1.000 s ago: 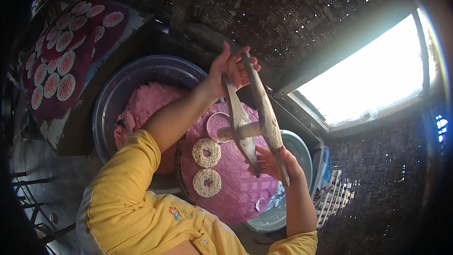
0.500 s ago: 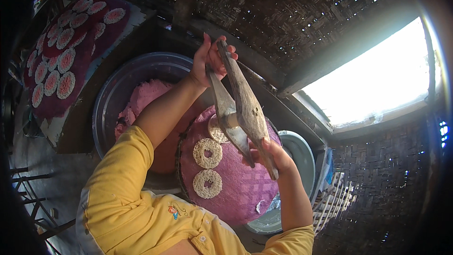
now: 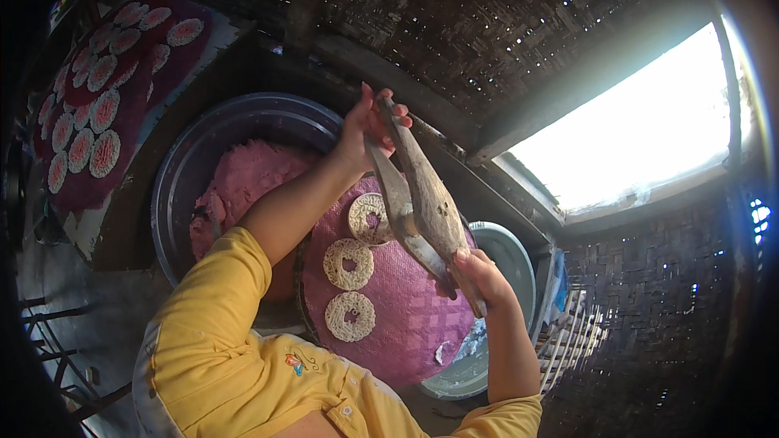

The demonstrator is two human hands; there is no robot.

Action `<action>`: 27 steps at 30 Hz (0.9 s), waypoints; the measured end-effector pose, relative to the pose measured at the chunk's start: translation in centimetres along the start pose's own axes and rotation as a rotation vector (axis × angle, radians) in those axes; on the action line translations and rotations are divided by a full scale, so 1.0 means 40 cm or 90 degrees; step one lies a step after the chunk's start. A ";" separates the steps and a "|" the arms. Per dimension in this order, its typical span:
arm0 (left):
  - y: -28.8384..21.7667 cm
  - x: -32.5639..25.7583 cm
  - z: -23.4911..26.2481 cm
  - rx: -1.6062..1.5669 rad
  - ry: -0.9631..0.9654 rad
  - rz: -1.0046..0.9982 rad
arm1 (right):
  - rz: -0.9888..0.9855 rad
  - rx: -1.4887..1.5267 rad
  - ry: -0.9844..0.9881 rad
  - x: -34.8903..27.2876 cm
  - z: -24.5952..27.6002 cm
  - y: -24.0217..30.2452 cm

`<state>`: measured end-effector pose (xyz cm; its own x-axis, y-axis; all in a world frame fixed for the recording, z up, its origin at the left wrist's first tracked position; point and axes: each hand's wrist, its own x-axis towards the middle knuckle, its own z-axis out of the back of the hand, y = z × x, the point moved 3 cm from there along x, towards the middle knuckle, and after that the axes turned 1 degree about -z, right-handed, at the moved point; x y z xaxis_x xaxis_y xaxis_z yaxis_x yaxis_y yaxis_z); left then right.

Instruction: The person uses a wooden press to shape white dough into ring forms on a pink mat. They repeatedly scoop dough, press it into the mold, and place the formed rings onto the mat. A second person is visible in the background working at another station.

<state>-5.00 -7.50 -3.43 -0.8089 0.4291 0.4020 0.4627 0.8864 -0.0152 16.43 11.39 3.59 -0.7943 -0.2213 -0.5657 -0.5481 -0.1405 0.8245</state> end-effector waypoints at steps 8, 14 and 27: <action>-0.088 -0.016 -0.052 0.022 0.059 0.032 | 0.033 0.046 0.036 0.048 -0.081 -0.019; -0.150 0.055 -0.130 0.177 -0.032 0.022 | 0.212 0.021 0.005 0.053 -0.135 0.077; -0.104 -0.161 -0.258 0.946 0.129 -0.044 | 0.273 -0.369 -0.350 0.203 -0.086 0.009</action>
<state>2.02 -15.74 3.50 -0.6932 0.4602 0.5548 -0.4532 0.3202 -0.8319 10.67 6.23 -0.68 -0.9945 0.1042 -0.0107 -0.0762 -0.6493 0.7567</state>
